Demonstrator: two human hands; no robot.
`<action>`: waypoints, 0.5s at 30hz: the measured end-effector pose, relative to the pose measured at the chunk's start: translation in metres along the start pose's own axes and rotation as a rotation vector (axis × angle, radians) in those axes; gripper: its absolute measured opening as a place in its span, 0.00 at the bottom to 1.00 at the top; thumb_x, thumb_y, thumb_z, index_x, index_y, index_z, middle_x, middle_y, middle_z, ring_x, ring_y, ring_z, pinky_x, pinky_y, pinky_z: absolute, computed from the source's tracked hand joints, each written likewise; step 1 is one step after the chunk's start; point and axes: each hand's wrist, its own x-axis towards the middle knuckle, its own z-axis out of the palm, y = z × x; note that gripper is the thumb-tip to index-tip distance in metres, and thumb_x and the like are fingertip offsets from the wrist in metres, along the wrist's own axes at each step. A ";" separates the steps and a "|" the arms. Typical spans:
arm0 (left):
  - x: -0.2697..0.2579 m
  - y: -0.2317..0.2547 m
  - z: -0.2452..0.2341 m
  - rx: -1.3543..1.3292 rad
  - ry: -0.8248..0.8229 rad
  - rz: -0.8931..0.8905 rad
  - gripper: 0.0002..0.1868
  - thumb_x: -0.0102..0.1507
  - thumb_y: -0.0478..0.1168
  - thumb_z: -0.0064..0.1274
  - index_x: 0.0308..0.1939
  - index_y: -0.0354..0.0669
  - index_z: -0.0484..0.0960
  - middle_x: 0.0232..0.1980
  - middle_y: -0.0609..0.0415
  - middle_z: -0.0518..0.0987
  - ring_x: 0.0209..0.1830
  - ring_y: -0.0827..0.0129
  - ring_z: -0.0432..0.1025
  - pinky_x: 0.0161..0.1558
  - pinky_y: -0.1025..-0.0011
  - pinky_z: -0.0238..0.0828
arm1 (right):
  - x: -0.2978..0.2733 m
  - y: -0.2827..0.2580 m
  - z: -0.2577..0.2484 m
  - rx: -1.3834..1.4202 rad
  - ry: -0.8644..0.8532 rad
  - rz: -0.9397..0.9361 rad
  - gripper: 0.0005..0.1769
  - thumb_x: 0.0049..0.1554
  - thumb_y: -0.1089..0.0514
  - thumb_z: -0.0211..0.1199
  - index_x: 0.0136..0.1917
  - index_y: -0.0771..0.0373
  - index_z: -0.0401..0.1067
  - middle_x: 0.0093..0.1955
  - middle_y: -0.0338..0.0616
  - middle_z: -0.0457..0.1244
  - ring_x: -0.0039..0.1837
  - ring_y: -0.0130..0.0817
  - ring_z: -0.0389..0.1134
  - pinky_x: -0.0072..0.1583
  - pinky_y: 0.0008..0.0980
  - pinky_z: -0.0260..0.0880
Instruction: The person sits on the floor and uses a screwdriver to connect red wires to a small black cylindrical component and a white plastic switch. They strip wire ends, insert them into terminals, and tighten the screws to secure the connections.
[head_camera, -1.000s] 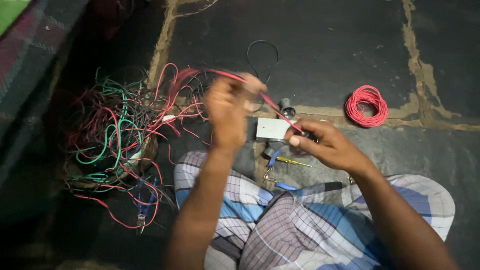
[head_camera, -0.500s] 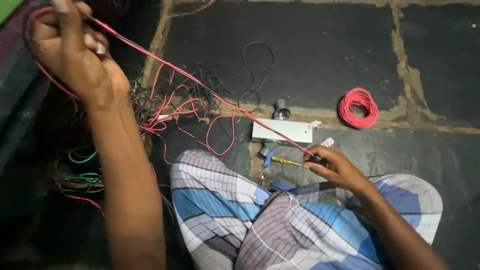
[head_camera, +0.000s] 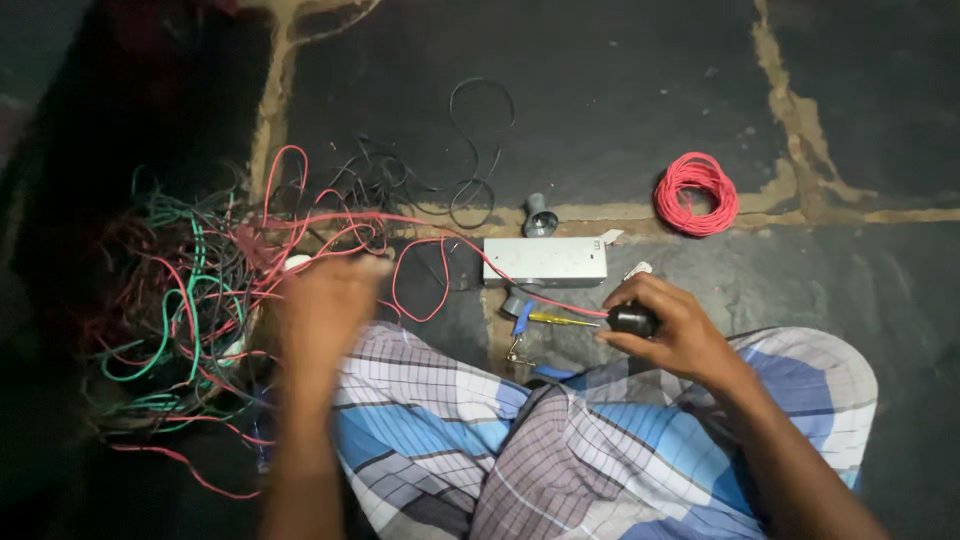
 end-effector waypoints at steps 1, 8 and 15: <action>-0.023 0.028 0.014 -0.183 -0.189 -0.159 0.15 0.59 0.49 0.55 0.41 0.45 0.89 0.34 0.49 0.86 0.25 0.52 0.78 0.30 0.57 0.73 | 0.004 -0.008 0.001 -0.004 -0.036 -0.019 0.20 0.46 0.57 0.77 0.48 0.62 0.73 0.46 0.43 0.67 0.47 0.38 0.71 0.49 0.34 0.70; -0.033 0.122 0.100 -0.610 -0.489 0.508 0.27 0.58 0.47 0.67 0.56 0.36 0.82 0.48 0.46 0.85 0.48 0.59 0.82 0.48 0.67 0.78 | 0.028 -0.036 0.007 -0.050 -0.186 -0.001 0.28 0.49 0.56 0.75 0.58 0.63 0.64 0.51 0.48 0.64 0.50 0.44 0.69 0.49 0.38 0.70; -0.033 0.102 0.118 -0.768 -0.575 0.369 0.23 0.60 0.40 0.67 0.57 0.38 0.82 0.51 0.49 0.86 0.48 0.66 0.82 0.52 0.72 0.81 | 0.031 -0.021 0.011 0.155 -0.165 0.109 0.36 0.46 0.57 0.77 0.61 0.62 0.59 0.57 0.50 0.60 0.55 0.42 0.67 0.53 0.36 0.70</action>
